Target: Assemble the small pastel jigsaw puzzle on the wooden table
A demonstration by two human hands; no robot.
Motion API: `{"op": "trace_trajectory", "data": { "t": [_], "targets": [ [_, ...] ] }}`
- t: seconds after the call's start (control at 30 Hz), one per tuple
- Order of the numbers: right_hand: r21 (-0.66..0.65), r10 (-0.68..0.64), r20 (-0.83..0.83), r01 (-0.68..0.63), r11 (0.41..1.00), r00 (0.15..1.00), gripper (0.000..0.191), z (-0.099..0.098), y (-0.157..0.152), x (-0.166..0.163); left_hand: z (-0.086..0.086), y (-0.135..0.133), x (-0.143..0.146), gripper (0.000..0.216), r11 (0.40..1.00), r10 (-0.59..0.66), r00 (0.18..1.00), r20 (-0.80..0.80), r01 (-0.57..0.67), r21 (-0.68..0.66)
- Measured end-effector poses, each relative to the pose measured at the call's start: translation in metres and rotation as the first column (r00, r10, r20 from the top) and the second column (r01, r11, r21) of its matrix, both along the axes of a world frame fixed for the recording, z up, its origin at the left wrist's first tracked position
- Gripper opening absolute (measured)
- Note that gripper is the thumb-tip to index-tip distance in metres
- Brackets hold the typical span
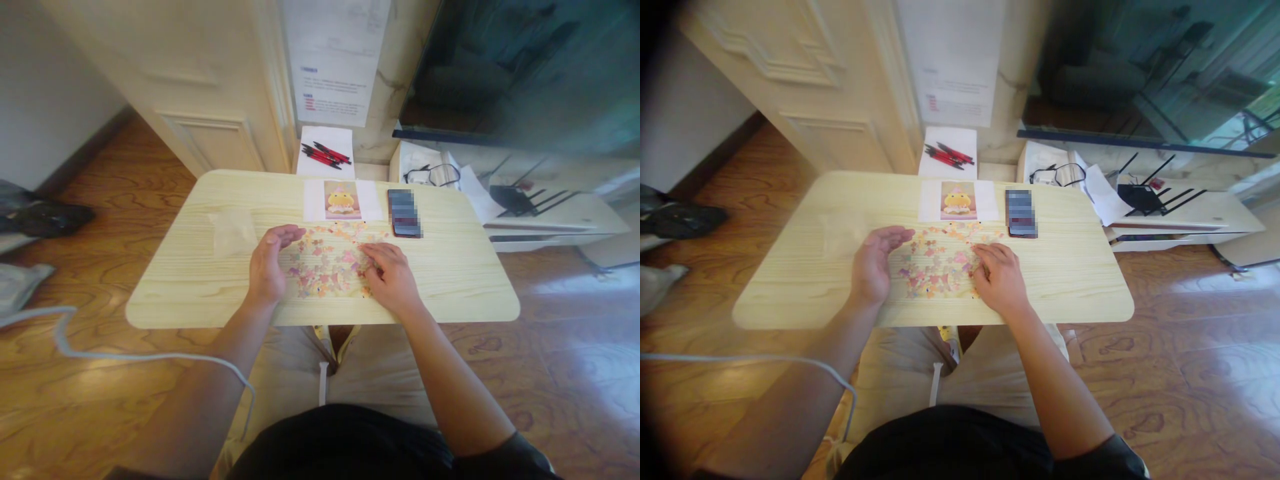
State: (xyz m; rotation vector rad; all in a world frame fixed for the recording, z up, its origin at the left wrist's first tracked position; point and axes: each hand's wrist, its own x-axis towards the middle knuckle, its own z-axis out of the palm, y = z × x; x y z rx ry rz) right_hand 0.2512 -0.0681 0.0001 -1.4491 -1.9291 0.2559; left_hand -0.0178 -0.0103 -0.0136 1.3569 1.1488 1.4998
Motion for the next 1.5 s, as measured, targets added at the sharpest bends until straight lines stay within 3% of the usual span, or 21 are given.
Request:
{"op": "trace_trajectory", "data": {
  "t": [0.53,0.73,1.23,1.5],
  "targets": [
    [-0.004,0.117,0.127,-0.117,0.993,0.985,0.035,0.001,-0.005,-0.001,0.004,-0.005,-0.001,0.055,1.0,-0.008,0.997,-0.074,0.008,-0.013],
    [-0.008,0.116,0.141,-0.116,0.993,0.983,0.032,0.002,-0.006,-0.002,0.004,-0.005,0.001,0.051,1.0,-0.001,0.999,-0.032,0.001,-0.007],
    [0.036,0.116,0.011,-0.116,0.993,0.993,0.026,0.005,-0.006,-0.002,0.007,-0.006,0.001,0.049,1.0,0.0,0.999,-0.039,0.0,-0.012],
    [-0.01,0.121,0.034,-0.121,0.993,0.992,0.027,0.006,-0.006,-0.002,0.013,-0.01,0.002,0.048,1.0,-0.01,0.998,-0.061,0.009,-0.014]
  ]
}}
